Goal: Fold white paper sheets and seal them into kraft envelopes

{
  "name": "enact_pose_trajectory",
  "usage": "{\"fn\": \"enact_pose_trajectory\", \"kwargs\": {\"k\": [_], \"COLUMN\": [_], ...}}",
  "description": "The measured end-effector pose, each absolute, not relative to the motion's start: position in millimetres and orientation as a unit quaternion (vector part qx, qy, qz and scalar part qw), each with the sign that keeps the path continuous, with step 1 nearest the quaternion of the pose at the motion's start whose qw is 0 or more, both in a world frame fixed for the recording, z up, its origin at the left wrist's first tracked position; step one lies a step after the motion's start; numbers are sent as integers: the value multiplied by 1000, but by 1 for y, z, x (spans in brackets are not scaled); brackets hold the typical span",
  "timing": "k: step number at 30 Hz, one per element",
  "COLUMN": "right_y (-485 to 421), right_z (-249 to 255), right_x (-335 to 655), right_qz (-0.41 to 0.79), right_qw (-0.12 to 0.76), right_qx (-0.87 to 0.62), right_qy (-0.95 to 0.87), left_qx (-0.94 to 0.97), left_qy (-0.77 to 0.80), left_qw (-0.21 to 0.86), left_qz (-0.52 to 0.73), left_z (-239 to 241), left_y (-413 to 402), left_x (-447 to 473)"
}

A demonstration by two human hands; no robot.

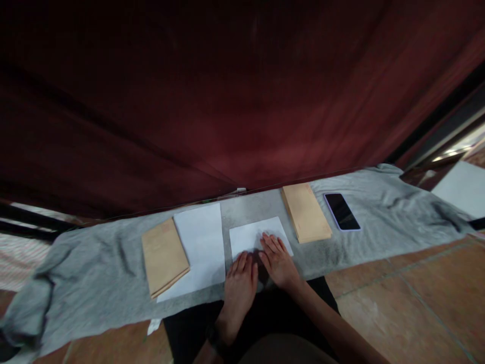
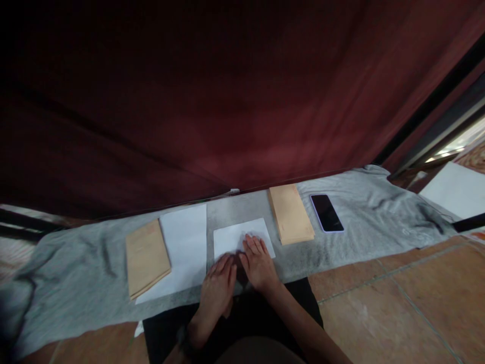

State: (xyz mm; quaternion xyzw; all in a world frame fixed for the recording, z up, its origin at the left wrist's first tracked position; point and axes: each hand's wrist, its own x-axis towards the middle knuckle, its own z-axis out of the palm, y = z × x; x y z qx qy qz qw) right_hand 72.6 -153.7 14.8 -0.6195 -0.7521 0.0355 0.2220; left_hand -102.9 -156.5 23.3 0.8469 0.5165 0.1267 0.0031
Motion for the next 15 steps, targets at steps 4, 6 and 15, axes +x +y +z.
{"fn": "enact_pose_trajectory", "kwargs": {"k": [4, 6, 15], "right_y": [-131, -123, -117], "right_z": [7, 3, -11], "right_x": [70, 73, 79], "right_qz": [41, 30, -42], "right_qw": [206, 191, 189], "right_qx": [-619, -623, -693], "right_qy": [-757, -758, -695], "left_qx": [843, 845, 815], "left_qy": [513, 513, 559], "left_qw": [7, 6, -34], "left_qz": [161, 151, 148], "left_z": [30, 27, 2], "left_y": [-116, -98, -87], "left_x": [-80, -71, -81]}}
